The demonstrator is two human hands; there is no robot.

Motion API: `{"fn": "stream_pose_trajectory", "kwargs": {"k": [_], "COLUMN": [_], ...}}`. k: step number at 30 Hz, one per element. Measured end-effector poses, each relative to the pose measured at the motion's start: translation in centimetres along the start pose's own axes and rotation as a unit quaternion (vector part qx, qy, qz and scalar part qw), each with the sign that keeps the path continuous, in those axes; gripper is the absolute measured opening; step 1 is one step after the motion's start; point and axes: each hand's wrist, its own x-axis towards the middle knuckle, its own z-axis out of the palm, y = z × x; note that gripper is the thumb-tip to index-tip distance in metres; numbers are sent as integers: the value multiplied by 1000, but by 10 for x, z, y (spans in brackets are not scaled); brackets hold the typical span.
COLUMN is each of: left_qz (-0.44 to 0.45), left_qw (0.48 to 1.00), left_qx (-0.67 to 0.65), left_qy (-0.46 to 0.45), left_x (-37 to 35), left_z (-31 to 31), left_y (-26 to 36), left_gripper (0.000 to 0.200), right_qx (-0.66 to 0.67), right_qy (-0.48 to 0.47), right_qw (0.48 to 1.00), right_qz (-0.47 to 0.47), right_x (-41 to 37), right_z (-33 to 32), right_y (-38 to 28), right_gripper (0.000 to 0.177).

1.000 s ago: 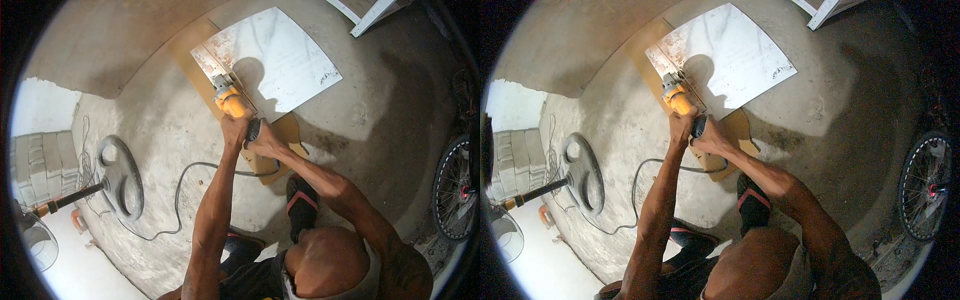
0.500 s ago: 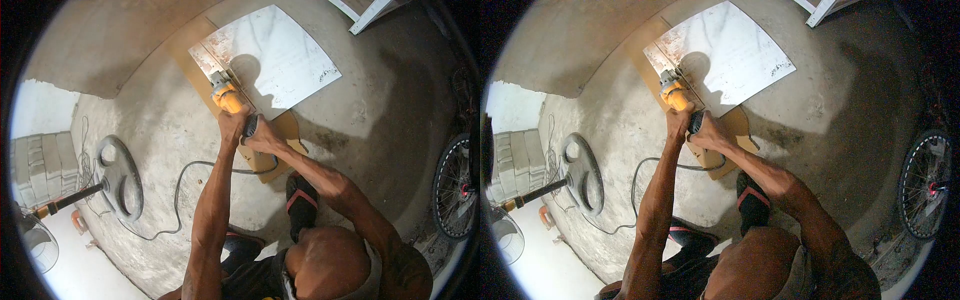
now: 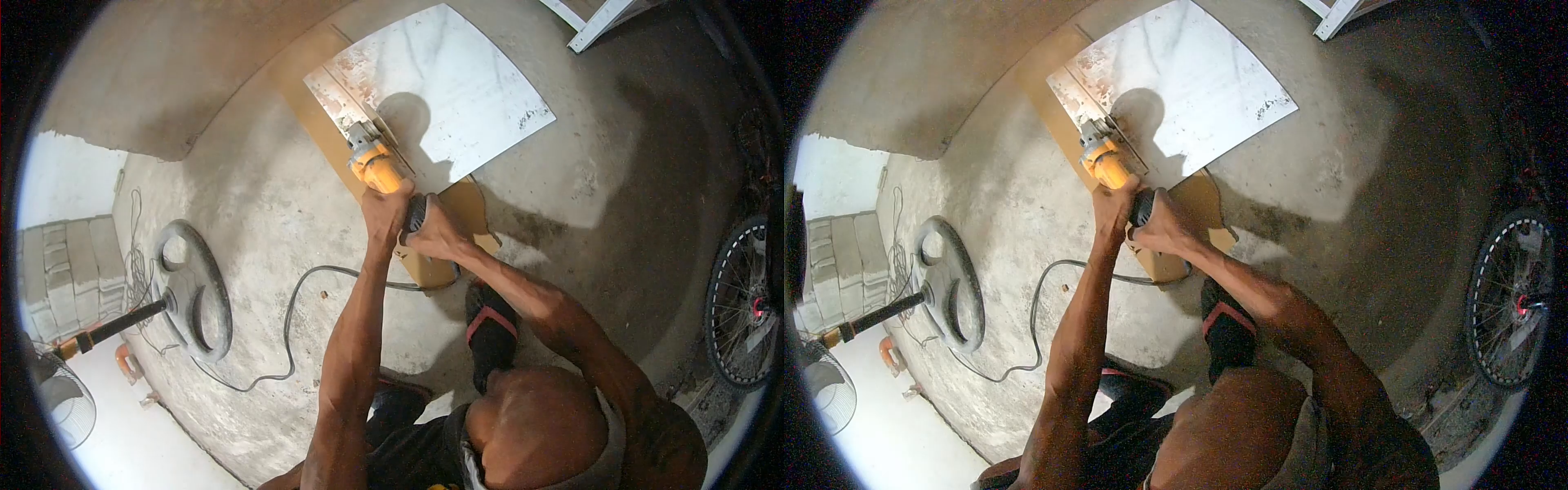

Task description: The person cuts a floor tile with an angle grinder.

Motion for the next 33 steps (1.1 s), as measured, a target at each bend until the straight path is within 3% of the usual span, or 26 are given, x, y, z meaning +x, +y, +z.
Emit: {"fn": "stream_pose_trajectory", "kwargs": {"k": [3, 6, 9, 12, 15, 21, 29, 33], "left_qz": [5, -13, -7, -8, -3, -11, -19, -22], "left_qw": [1000, 1000, 1000, 1000, 1000, 1000, 1000, 1000], "left_qx": [26, -17, 17, -12, 1, 10, 10, -19], "left_qy": [-12, -7, -1, -7, -10, -2, -8, -10], "left_x": [5, 5, -4, -16, -17, -11, -29, -29], "left_z": [-3, -1, 2, 5, 5, 3, 6, 8], "left_y": [8, 3, -3, -5, -5, -2, 8, 0], "left_gripper": [33, 33, 33, 32, 34, 34, 30, 29], "right_qx": [-34, -35, -9, 20, -47, -40, -48, -33], "right_qy": [75, 39, 12, -5, 54, 1, 24, 14], "right_qw": [996, 998, 1000, 1000, 997, 998, 999, 998], "right_qz": [-29, 30, -21, -8, -37, 53, -8, 42], "right_x": [3, 1, -18, -27, -34, -24, -37, -38], "right_z": [6, 0, -10, -12, -12, -12, -11, -12], "right_y": [-1, -9, -18, -17, -21, -22, -14, -16], "right_gripper": [55, 57, 59, 63, 65, 65, 63, 65]}}
